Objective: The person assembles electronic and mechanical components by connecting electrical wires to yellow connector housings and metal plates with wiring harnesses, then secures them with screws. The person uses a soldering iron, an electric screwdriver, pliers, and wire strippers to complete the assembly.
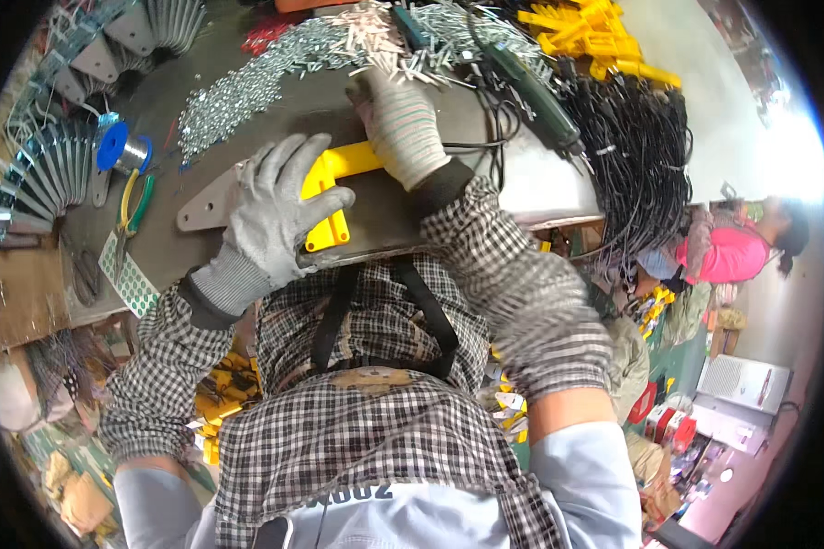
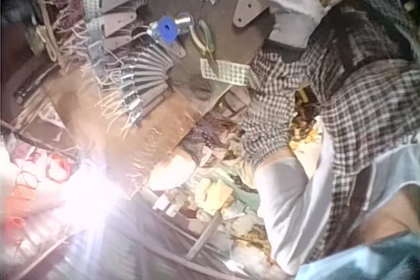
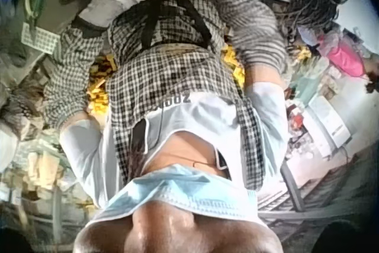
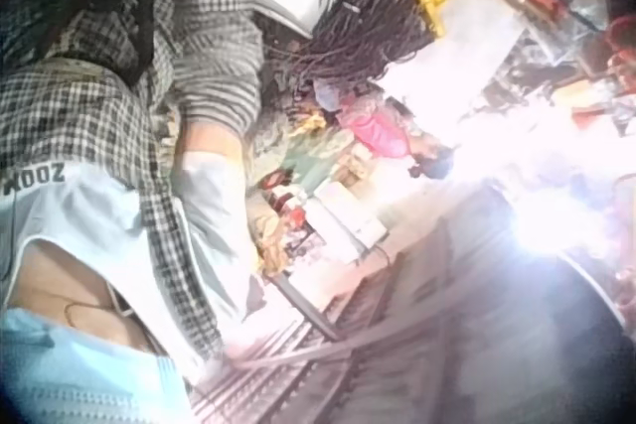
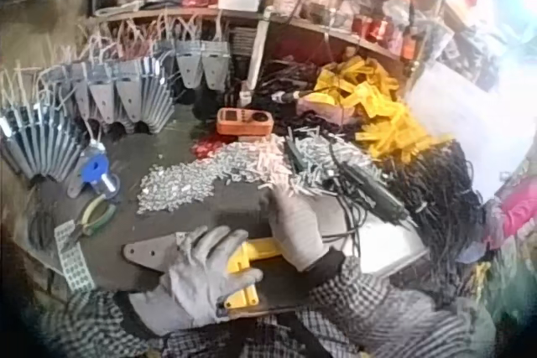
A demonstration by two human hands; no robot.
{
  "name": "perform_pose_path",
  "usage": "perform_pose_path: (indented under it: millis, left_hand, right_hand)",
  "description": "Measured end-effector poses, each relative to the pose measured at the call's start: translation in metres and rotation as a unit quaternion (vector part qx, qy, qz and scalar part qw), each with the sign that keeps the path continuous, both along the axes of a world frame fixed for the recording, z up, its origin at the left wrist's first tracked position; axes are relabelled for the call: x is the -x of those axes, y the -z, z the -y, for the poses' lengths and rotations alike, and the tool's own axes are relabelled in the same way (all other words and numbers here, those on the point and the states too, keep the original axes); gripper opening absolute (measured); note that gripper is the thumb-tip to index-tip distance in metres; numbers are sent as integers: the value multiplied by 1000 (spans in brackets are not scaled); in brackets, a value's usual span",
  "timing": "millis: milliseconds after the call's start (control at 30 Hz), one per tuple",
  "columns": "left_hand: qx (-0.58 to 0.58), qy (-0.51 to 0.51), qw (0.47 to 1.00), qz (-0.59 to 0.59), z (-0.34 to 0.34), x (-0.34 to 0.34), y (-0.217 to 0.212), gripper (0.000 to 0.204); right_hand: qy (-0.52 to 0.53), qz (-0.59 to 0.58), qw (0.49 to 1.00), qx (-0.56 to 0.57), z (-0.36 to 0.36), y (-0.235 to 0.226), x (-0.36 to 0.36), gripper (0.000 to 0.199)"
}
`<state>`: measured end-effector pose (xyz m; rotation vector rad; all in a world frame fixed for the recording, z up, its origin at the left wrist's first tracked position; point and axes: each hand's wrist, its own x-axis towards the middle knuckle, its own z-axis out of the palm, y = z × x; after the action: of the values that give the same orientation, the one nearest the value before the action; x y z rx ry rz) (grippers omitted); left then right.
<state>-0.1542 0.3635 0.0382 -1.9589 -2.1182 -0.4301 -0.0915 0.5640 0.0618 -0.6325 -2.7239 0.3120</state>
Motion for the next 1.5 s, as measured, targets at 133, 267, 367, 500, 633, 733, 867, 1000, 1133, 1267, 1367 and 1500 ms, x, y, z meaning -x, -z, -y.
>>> perform_pose_path:
  millis: [133, 267, 367, 500, 633, 733, 867, 1000, 1133, 1267, 1367, 1500]
  left_hand:
    - [21, 24, 997, 76, 0, 5, -14, 57]
    - [22, 12, 995, 93, 9, 6, -8, 60]
    - [64, -6, 997, 52, 7, 4, -17, 60]
    - [73, -30, 996, 45, 3, -19, -14, 79]
    - [54, -30, 995, 73, 4, -21, -13, 85]
    - [94, -51, 994, 24, -6, -28, -32, 76]
    - [-115, -60, 959, 252, -2, 37, -49, 39]
    - [-18, -222, 948, 227, -34, 124, -36, 22]
    - [96, -136, 971, 174, -93, 145, -21, 25]
    - [119, -79, 983, 112, -122, 128, -15, 21]
    - [127, -59, 990, 32, -130, 115, -11, 14]
    - [234, -67, 968, -59, -142, 108, -17, 15]
  right_hand:
    - [-34, -202, 851, 483, -41, 34, -3, 14]
    - [-100, 185, 976, 55, -13, 2, -10, 27]
    - [-162, 174, 971, 38, -37, 28, -7, 33]
    - [-183, 170, 964, 92, -56, -3, 7, 35]
    - [-142, 230, 963, -21, -27, -1, 73, 37]
    - [-29, 214, 972, -92, -10, 8, 119, 36]
    - [-73, 231, 968, -66, -15, 1, 111, 29]
    - [-200, 199, 958, -51, -37, 0, 80, 24]
    - [-184, 141, 973, -6, -47, -12, 64, 20]
    - [-122, 40, 980, 148, -65, -12, 54, 17]
    - [-104, -1, 956, 274, -72, -12, 45, 17]
    - [-115, 13, 935, 336, -75, -13, 37, 24]
